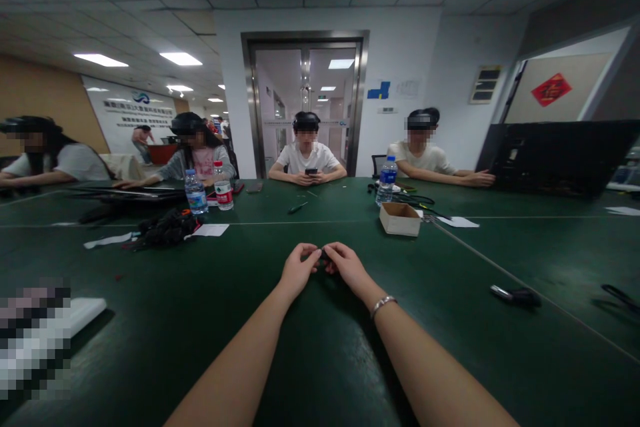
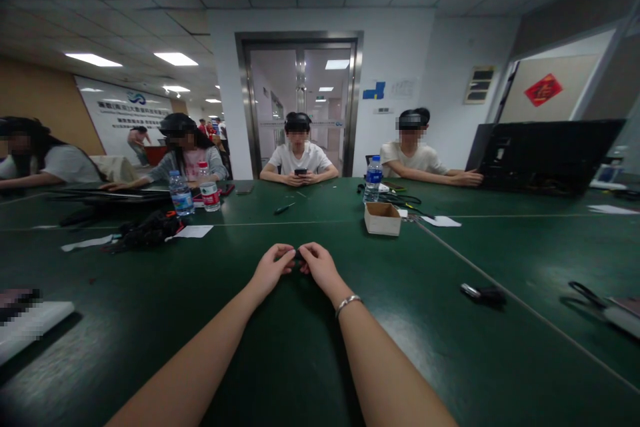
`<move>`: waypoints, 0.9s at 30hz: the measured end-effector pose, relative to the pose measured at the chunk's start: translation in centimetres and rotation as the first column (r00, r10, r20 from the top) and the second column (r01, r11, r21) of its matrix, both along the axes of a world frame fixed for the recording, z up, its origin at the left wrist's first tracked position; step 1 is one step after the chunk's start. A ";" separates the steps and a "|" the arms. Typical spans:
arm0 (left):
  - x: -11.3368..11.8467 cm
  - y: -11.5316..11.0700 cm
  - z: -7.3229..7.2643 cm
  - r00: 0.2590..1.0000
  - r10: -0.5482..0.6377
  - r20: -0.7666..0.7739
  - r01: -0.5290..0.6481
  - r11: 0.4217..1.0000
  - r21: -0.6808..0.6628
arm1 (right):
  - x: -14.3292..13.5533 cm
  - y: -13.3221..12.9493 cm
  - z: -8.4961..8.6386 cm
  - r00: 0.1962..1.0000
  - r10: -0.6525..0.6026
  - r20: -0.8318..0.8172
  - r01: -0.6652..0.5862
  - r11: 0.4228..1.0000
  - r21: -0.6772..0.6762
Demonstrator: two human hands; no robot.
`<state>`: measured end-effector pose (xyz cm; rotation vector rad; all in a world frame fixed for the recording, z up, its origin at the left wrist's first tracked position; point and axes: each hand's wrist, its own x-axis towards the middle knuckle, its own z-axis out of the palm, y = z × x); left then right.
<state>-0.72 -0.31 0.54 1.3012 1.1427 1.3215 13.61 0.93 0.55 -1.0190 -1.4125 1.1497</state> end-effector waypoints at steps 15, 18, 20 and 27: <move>-0.1 0.1 0.0 0.999 -0.041 0.000 0.041 0.998 -0.043 | 0.0 -0.1 0.1 1.000 -0.003 0.007 0.003 1.000 -0.002; -0.1 0.0 0.2 0.999 -0.051 -0.016 0.049 0.996 -0.075 | 0.0 0.0 -0.1 1.000 -0.006 0.015 0.006 1.000 -0.004; -0.1 -0.1 0.2 0.999 -0.041 -0.034 0.040 0.998 -0.046 | 0.0 0.1 -0.2 1.000 -0.003 0.017 0.003 1.000 -0.004; -0.2 0.1 0.0 0.999 -0.044 -0.013 0.044 0.999 -0.012 | 0.1 0.1 -0.1 1.000 0.007 0.023 -0.007 1.000 -0.005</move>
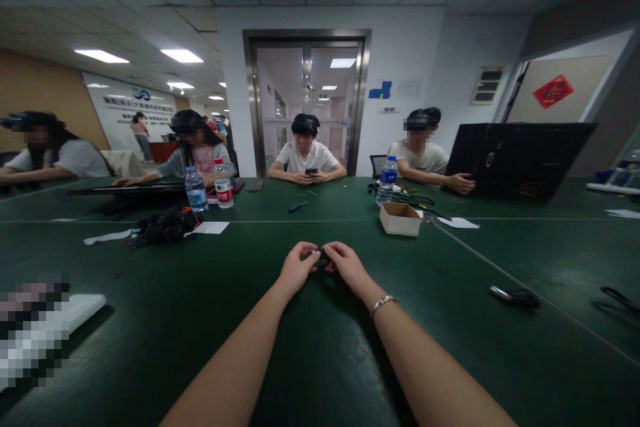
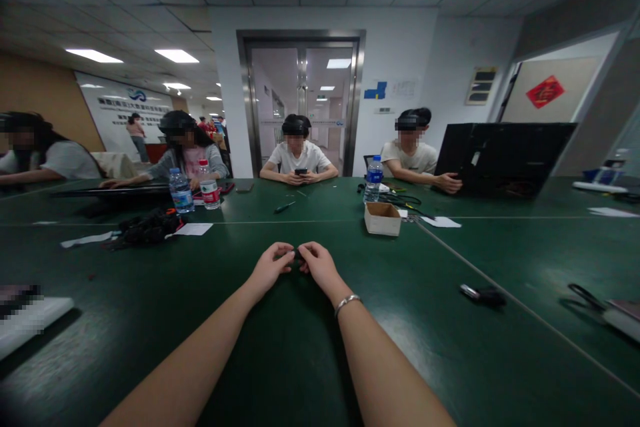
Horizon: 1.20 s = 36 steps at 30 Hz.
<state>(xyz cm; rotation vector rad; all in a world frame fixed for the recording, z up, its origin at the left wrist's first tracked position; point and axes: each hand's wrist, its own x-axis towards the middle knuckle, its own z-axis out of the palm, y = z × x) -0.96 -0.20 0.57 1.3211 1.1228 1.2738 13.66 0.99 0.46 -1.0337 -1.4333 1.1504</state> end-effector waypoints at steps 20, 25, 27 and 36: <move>0.0 0.0 0.0 0.999 -0.008 -0.040 0.009 1.000 0.008 | 0.0 0.0 0.0 1.000 -0.002 -0.009 0.002 1.000 -0.006; -0.1 0.3 -0.2 0.999 0.024 -0.027 -0.025 0.999 -0.028 | 0.0 0.0 0.1 1.000 -0.006 -0.011 0.006 1.000 -0.007; -0.1 0.4 -0.3 0.999 -0.008 -0.053 0.004 0.998 -0.063 | 0.0 0.0 0.1 1.000 0.000 -0.004 0.000 1.000 -0.008; -0.3 0.5 -0.3 1.000 -0.005 0.002 0.005 1.000 -0.013 | 0.0 -0.1 0.2 1.000 0.001 -0.004 -0.001 1.000 -0.005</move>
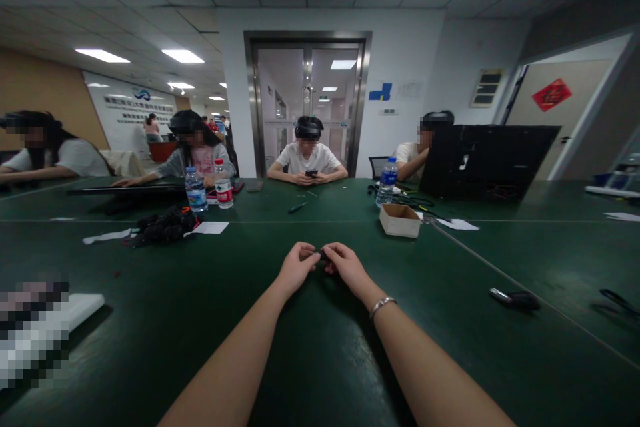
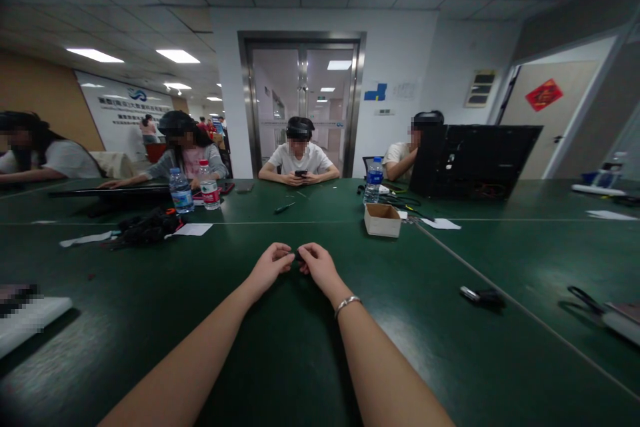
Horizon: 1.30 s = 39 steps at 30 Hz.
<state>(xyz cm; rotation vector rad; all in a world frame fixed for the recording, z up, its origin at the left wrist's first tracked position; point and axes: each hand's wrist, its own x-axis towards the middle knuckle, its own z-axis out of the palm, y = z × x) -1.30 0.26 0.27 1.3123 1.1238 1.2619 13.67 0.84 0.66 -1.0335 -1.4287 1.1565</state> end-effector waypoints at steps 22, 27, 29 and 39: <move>0.3 -0.8 0.4 0.949 0.095 -0.299 -0.080 0.995 0.059 | -0.1 0.0 0.0 1.000 0.013 -0.009 -0.014 1.000 -0.006; 0.6 -1.4 0.6 0.964 0.059 -0.259 -0.031 0.993 0.110 | 0.1 0.3 -0.3 0.999 0.005 -0.036 -0.005 1.000 -0.020; 0.7 -1.3 0.5 0.982 0.031 -0.188 -0.010 0.994 0.112 | 0.1 0.3 -0.3 0.999 -0.002 -0.040 0.001 1.000 -0.017; -0.2 -1.4 1.1 0.859 0.176 -0.481 -0.095 0.978 0.188 | 0.0 0.2 -0.2 1.000 -0.008 -0.030 0.008 1.000 -0.011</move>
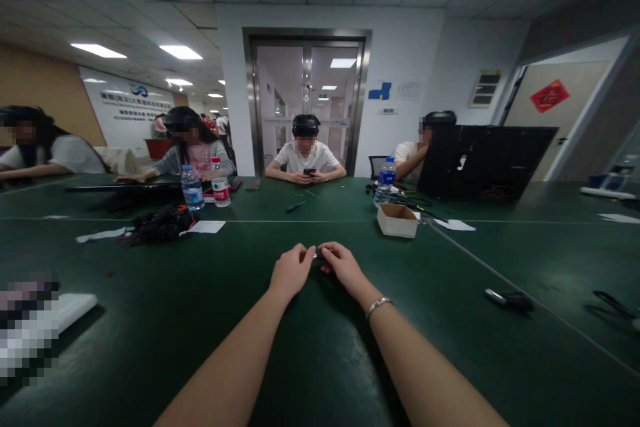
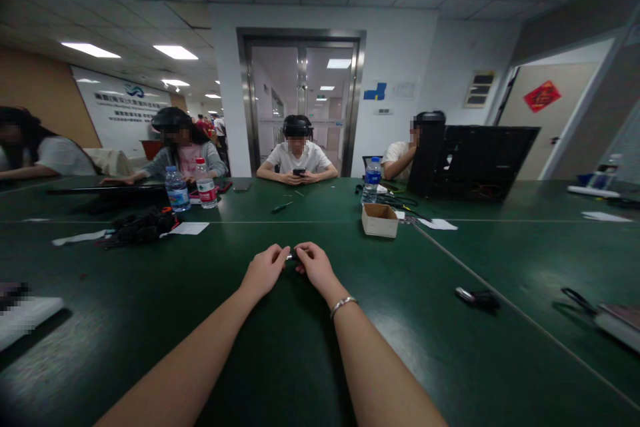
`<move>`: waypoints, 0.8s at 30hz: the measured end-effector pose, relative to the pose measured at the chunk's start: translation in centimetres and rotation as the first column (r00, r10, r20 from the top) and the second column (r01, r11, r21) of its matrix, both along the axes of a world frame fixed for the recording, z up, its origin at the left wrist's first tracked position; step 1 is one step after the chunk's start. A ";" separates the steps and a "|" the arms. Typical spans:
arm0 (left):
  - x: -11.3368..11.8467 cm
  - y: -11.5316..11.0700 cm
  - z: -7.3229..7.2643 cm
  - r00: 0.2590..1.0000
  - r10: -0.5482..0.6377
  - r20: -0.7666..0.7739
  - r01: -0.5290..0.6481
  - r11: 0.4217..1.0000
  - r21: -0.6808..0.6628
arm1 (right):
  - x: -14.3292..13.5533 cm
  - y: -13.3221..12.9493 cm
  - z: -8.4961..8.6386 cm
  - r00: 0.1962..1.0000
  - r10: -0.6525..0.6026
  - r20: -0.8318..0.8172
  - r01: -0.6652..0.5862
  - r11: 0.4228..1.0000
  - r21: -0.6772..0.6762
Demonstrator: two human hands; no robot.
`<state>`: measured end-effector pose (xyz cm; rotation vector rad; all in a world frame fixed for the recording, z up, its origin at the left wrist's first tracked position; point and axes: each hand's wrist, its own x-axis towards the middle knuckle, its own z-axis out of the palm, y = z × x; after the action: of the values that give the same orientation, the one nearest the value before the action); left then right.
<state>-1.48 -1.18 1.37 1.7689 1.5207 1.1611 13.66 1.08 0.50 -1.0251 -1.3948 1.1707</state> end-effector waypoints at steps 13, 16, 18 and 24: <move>-0.3 0.7 -0.5 0.996 -0.060 0.073 0.064 0.996 -0.057 | 0.0 0.0 -0.1 0.999 -0.002 0.043 0.002 1.000 0.012; -0.3 0.8 -0.8 0.969 -0.134 0.207 0.136 0.991 0.000 | 0.0 0.1 -0.3 1.000 -0.006 0.013 0.006 1.000 -0.001; -0.4 1.0 -0.9 0.958 -0.168 0.230 0.163 0.986 0.040 | 0.0 0.2 -0.3 1.000 -0.001 -0.005 0.001 1.000 -0.008; -0.6 1.3 -1.0 0.995 -0.068 0.075 0.073 0.995 -0.062 | 0.0 0.1 -0.3 1.000 0.010 -0.001 -0.010 1.000 -0.013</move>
<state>-2.12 0.14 0.33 1.7051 1.4258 1.1166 13.68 1.18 0.19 -1.0278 -1.3945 1.1890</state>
